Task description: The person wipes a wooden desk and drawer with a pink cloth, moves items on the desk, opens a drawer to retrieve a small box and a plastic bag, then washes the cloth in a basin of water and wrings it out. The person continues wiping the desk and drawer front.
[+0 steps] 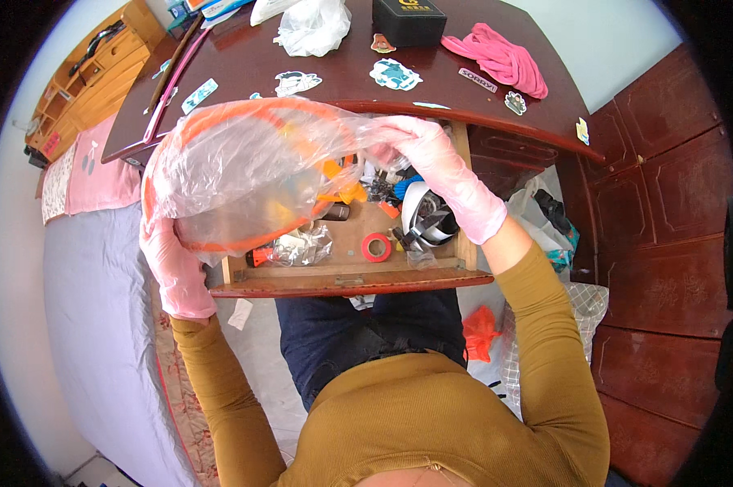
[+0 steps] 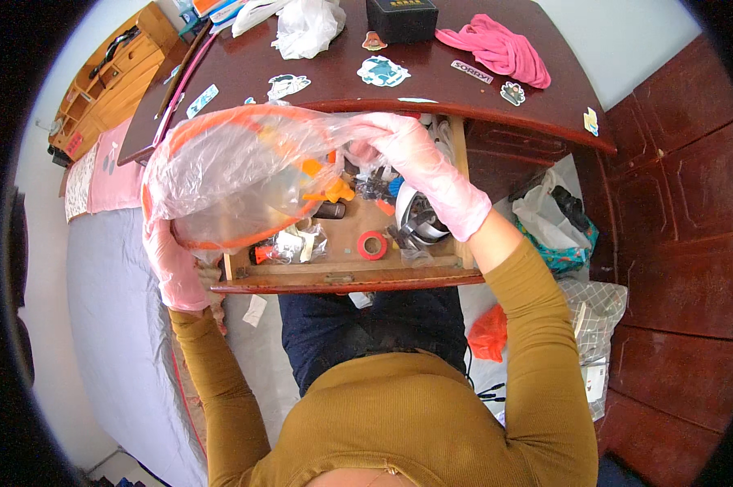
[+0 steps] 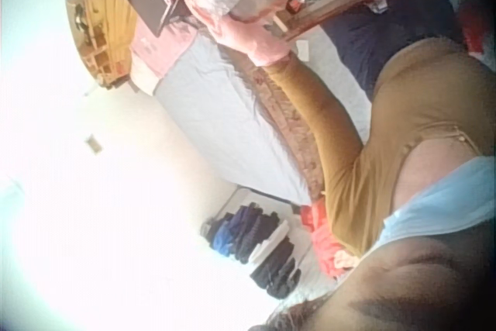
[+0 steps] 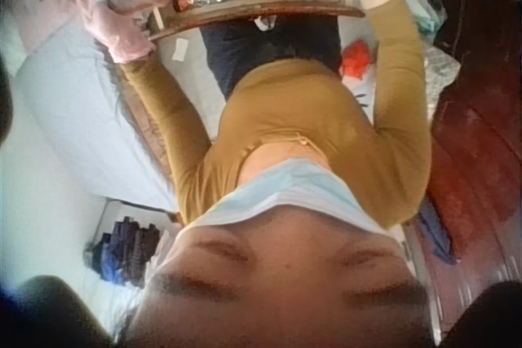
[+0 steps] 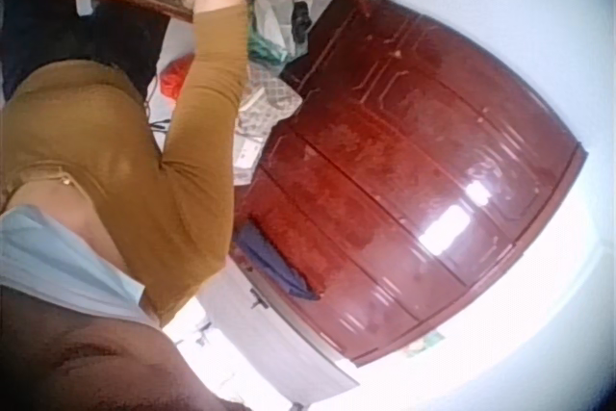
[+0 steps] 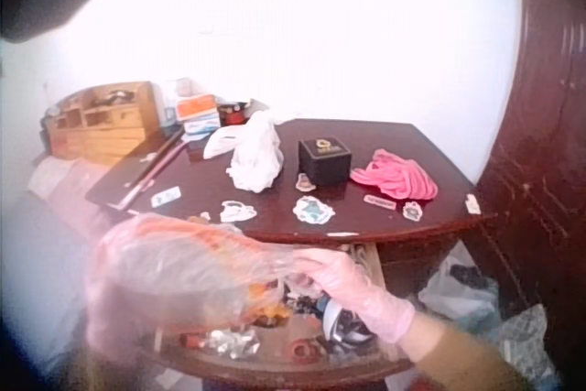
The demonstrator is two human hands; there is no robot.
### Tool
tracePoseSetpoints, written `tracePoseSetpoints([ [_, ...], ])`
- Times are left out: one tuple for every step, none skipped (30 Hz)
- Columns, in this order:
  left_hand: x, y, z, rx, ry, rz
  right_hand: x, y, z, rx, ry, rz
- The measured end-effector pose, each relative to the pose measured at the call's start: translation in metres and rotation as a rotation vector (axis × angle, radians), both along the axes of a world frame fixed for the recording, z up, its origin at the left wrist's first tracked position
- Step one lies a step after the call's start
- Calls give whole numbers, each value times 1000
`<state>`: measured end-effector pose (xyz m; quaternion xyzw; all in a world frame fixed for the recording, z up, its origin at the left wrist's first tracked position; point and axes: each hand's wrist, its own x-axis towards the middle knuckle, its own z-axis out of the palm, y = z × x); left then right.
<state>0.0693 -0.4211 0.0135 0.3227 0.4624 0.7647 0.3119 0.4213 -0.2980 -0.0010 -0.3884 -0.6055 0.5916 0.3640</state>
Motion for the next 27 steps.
tracePoseSetpoints([
  [-8, -2, -8, -46, -15, -15, 0, -1, -2, 28, 75, -47],
  [-11, -7, -12, -66, -55, -12, -4, -1, -6, 61, 154, -87],
  [-10, -7, -17, -85, -98, -23, -3, -2, -10, 96, 229, -139],
  [-8, -9, -19, -103, -142, -34, -3, -6, -22, 136, 220, -144],
  [5, -9, -20, -87, -120, 46, -10, -16, -38, 201, 172, -110],
  [2, -17, -23, -86, -107, 67, -25, -29, -52, 263, 137, -66],
  [1, -25, -34, -88, -103, 77, -38, -43, -63, 380, 37, 15],
  [0, -34, -37, -92, -95, 94, -54, -57, -68, 493, -59, 101],
  [6, -36, -38, -116, -81, 115, -67, -71, -67, 374, -25, 154],
  [17, -38, -35, -140, -65, 136, -79, -85, -65, 255, 12, 206],
  [26, -42, -32, -165, -42, 165, -92, -96, -69, 184, -35, 282],
  [30, -46, -35, -195, 25, 186, -104, -105, -68, 115, -84, 357],
  [34, -52, -41, -224, 92, 207, -112, -114, -65, 52, -21, 359],
  [38, -57, -42, -253, 162, 243, -124, -123, -55, -10, 47, 375],
  [69, -54, -22, -116, 31, 259, -133, -125, -52, -196, 355, 483],
  [78, -55, -29, -99, 88, 237, -141, -129, -53, -201, 413, 471],
  [84, -62, -41, -79, 147, 216, -150, -133, -51, -203, 474, 460],
  [88, -72, -54, -63, 204, 209, -155, -136, -35, -161, 552, 492],
  [93, -79, -66, -74, 257, 185, -165, -133, -37, -159, 567, 622],
  [92, -85, -73, -39, 191, 106, -157, -141, -15, -349, 608, 696],
  [96, -87, -77, -7, 121, 13, -165, -153, -8, -518, 779, 432],
  [104, -89, -80, -24, 326, 47, -167, -157, -4, -601, 785, 294],
  [113, -91, -80, -41, 530, 94, -171, -162, 0, -678, 788, 162],
  [120, -93, -79, -60, 734, 141, -166, -158, 3, -676, 636, 169],
  [123, -96, -78, -82, 937, 190, -159, -151, -3, -600, 560, 193],
  [123, -101, -71, -132, 940, 68, -151, -145, -9, -521, 480, 214],
  [123, -106, -70, -139, 935, -22, -142, -139, -14, -439, 402, 230],
])
